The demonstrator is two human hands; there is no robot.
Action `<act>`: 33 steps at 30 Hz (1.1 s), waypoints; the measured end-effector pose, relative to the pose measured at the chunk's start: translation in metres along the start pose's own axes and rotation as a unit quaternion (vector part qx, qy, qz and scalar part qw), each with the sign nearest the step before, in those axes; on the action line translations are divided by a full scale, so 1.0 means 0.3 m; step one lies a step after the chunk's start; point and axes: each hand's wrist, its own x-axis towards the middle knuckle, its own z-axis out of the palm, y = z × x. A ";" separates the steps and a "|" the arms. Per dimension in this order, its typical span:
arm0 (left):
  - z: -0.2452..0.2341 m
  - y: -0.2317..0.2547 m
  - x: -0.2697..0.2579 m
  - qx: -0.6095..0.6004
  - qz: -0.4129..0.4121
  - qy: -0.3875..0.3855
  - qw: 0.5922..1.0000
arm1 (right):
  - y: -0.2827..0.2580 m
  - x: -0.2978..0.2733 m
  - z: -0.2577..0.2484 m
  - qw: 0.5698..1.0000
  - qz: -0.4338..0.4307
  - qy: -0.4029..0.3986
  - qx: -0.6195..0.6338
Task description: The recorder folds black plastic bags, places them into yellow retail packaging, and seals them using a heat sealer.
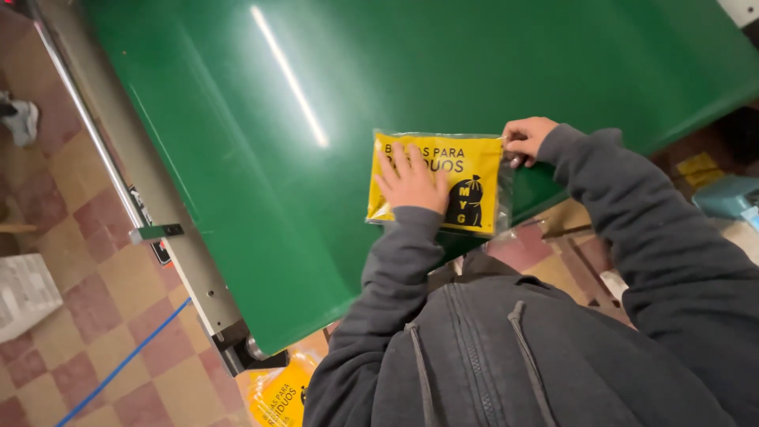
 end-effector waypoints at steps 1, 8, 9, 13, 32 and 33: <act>-0.028 0.039 0.000 0.003 0.005 -0.005 1.000 | -0.018 -0.012 0.001 1.000 0.002 0.002 0.007; -0.086 0.155 0.001 0.004 -0.014 -0.137 0.991 | -0.004 0.003 -0.008 0.998 0.039 -0.034 0.039; -0.089 0.156 0.004 0.009 -0.016 -0.143 0.990 | 0.012 0.022 -0.012 0.997 0.040 -0.049 0.049; -0.076 0.160 0.003 0.014 -0.004 -0.155 0.988 | -0.115 -0.002 -0.005 0.991 0.100 -0.063 0.065; -0.480 0.056 0.070 -0.343 0.437 0.029 0.831 | -0.972 -1.053 0.534 0.646 -0.348 0.428 -0.528; -0.465 0.084 0.071 -0.365 0.464 -0.023 0.807 | -0.974 -1.133 0.556 0.619 -0.357 0.448 -0.537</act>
